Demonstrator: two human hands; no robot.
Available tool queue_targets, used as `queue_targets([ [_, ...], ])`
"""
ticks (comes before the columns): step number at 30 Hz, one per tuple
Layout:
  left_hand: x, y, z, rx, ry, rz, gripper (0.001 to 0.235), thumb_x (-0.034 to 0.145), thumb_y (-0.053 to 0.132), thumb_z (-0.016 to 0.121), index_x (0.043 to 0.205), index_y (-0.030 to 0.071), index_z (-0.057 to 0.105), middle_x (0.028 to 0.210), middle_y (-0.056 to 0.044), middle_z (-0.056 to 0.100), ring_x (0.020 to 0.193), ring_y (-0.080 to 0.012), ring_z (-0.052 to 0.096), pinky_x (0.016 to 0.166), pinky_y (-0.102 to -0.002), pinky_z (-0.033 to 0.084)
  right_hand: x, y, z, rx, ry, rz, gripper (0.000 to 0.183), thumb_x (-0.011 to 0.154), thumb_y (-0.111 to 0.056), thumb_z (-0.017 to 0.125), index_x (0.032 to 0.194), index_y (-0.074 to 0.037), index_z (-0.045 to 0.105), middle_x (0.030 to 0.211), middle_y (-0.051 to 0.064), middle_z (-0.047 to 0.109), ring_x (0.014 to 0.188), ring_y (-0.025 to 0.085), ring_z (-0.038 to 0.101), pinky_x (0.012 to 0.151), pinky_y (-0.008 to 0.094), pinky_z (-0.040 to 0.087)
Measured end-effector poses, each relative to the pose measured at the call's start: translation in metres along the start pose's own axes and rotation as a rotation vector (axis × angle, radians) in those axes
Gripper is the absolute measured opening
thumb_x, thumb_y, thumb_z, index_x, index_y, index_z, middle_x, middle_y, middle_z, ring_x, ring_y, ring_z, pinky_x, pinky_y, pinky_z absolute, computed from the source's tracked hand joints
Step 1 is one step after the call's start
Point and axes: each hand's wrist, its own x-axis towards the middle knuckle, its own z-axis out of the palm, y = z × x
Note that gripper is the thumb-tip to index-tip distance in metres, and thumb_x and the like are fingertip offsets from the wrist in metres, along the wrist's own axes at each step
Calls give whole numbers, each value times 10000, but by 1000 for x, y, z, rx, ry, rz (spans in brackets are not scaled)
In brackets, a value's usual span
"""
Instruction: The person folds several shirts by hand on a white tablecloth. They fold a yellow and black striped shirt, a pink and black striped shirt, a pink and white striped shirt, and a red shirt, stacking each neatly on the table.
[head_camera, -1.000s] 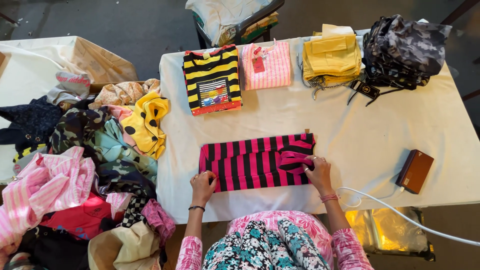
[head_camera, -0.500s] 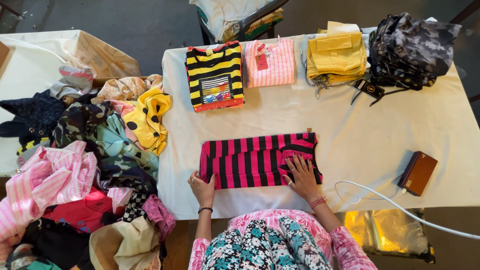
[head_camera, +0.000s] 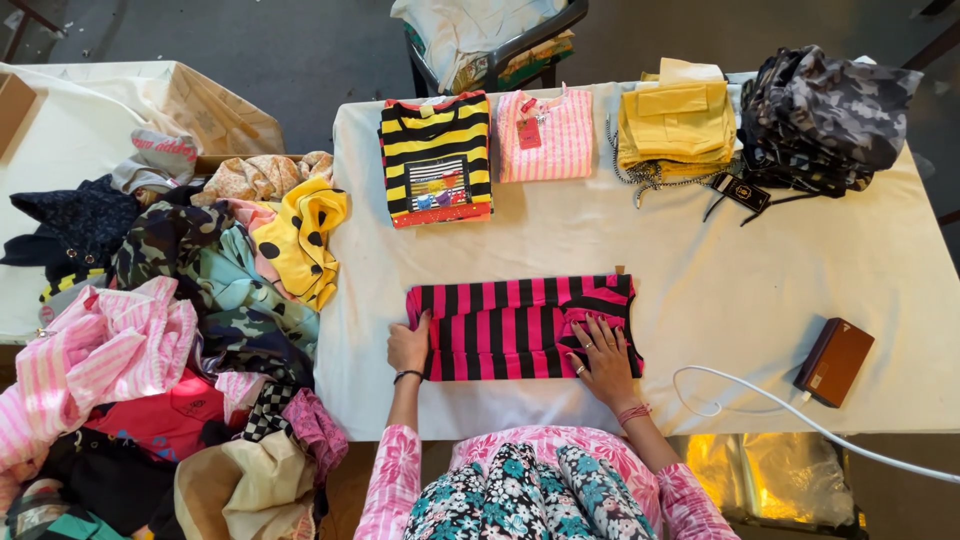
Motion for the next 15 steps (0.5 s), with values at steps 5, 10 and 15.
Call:
queue_targets([
  [5,3,1,17,27,-89,-85,691,861,668,686,1008,-7,705,1013,-259,731,988,-450,699,856,-548,542,0,-1,-2,-6,8,3,651,951,-424,591,1545,-216,425,1588,123,409,1482,313,345,1211,538,218],
  [10,-22,20,28,-110,32,61,538,879,506,675,1096,14,696,1010,-272,728,979,-474,680,828,-561,534,1,-1,-3,2,12,21,644,936,-421,607,1526,-218,444,1579,116,416,1483,311,348,1211,536,217],
  [15,-93,99,28,-196,-121,314,471,958,384,608,1192,-24,585,822,-300,706,785,-495,689,664,-597,514,3,-2,-5,5,2,13,637,935,-408,618,1520,-211,461,1579,110,420,1478,315,351,1217,531,218],
])
